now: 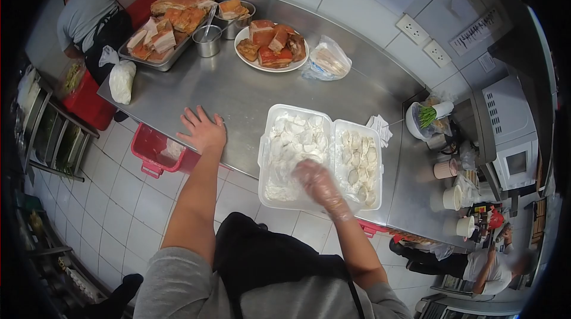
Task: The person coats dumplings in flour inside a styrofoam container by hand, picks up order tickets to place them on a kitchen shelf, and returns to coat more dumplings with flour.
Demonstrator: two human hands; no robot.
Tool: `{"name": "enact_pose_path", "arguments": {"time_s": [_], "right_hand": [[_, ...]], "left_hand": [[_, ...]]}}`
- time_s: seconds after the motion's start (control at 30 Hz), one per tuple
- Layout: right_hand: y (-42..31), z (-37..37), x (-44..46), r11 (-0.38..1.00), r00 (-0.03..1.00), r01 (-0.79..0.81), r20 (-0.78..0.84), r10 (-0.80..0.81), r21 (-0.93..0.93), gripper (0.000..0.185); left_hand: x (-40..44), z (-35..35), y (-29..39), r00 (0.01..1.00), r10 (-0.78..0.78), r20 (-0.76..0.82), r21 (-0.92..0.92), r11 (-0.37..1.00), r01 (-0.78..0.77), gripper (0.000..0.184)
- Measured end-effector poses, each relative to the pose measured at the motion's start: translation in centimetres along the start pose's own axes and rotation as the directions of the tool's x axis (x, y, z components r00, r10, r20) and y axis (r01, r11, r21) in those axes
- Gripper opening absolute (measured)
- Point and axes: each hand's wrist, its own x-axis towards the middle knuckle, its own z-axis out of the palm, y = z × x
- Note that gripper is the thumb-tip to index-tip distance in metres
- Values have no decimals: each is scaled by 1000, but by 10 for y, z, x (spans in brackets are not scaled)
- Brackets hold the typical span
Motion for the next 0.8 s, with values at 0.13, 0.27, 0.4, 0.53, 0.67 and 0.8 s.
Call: {"name": "enact_pose_path", "arguments": {"time_s": [0.13,0.27,0.4,0.53,0.67,0.8], "right_hand": [[4,9,0,982,986,-129,-123,112,-139,27],[-18,28,-3,969,978,-206,10,209,-134,34],[-16,7,-3,950,941,-306,174,292,61,44],[-1,-17,-13,937,936,-348,74,345,27,51],[-22,10,-3,956,972,-232,-9,234,-181,50],[-32,35,6,959,976,-195,56,211,-206,46]], "left_hand": [[-1,-5,1,1000,-1,15,-3,1000,1,60],[-2,-5,2,1000,-2,10,-8,1000,3,60],[0,-2,0,1000,-6,1,-4,1000,6,61],[-1,-4,1,1000,-8,0,-16,1000,8,61],[-1,-5,2,1000,-4,3,-11,1000,4,61],[-1,-5,2,1000,-1,9,-15,1000,1,61]]}}
